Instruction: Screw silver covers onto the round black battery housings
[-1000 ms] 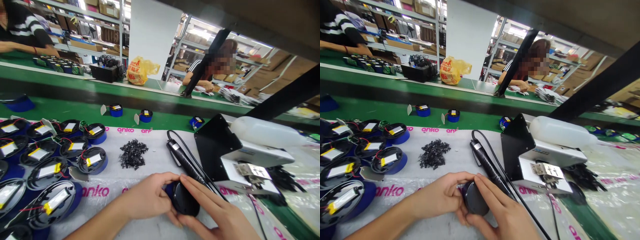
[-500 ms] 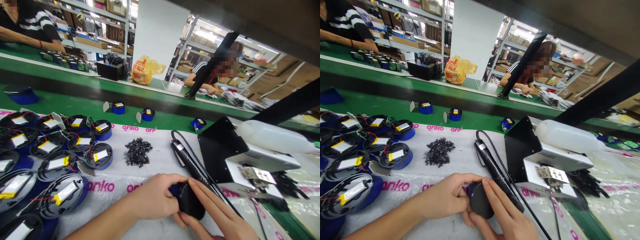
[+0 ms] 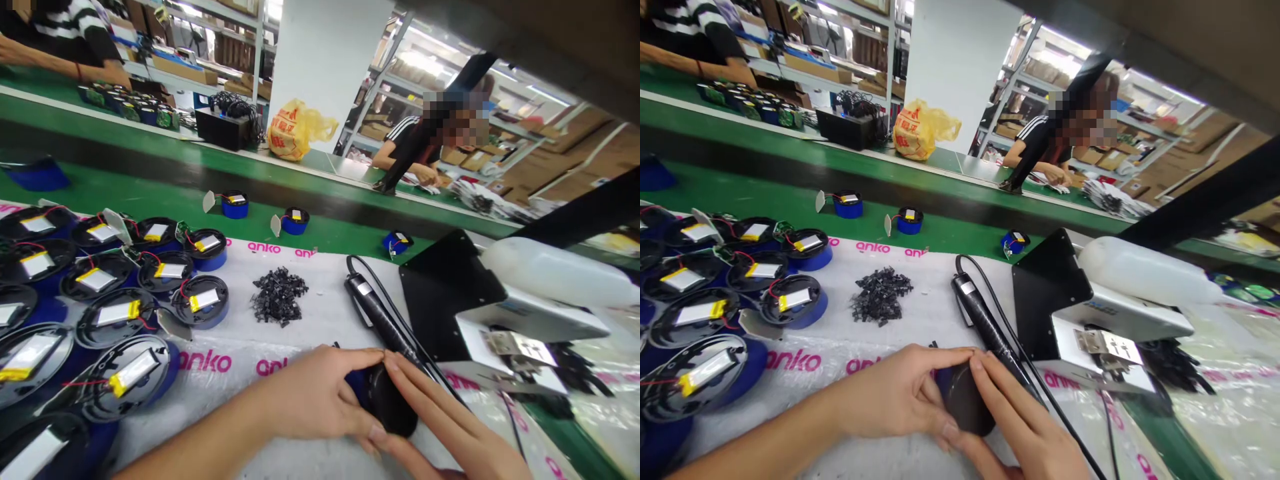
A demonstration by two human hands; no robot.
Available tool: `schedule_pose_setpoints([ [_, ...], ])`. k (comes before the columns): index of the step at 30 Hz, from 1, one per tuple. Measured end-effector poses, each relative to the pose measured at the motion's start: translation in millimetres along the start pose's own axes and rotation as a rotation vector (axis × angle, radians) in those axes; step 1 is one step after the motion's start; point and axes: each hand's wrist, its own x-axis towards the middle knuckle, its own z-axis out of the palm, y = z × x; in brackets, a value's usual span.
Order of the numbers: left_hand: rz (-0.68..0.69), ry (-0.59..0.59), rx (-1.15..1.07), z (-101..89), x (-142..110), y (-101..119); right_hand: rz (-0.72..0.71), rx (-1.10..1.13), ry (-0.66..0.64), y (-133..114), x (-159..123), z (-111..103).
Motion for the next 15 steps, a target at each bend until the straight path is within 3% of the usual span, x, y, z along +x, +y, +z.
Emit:
schedule_pose_setpoints([
  [4,0.014,0.064,0.002,6.1,3,4,0.005,-0.074,0.08,-9,5,7],
  [6,0.024,0.207,0.042,13.7,8,3,0.017,-0.05,0.084,-12,7,5],
  [9,0.027,0.395,0.13,25.3,17,1,0.022,0.078,-0.044,-8,13,-10],
  [12,-0.037,0.406,0.142,30.3,22,2,0.073,0.125,-0.111,4,22,-23],
  [15,-0.064,0.402,0.165,28.4,23,2,0.199,-0.089,-0.146,11,36,-17],
])
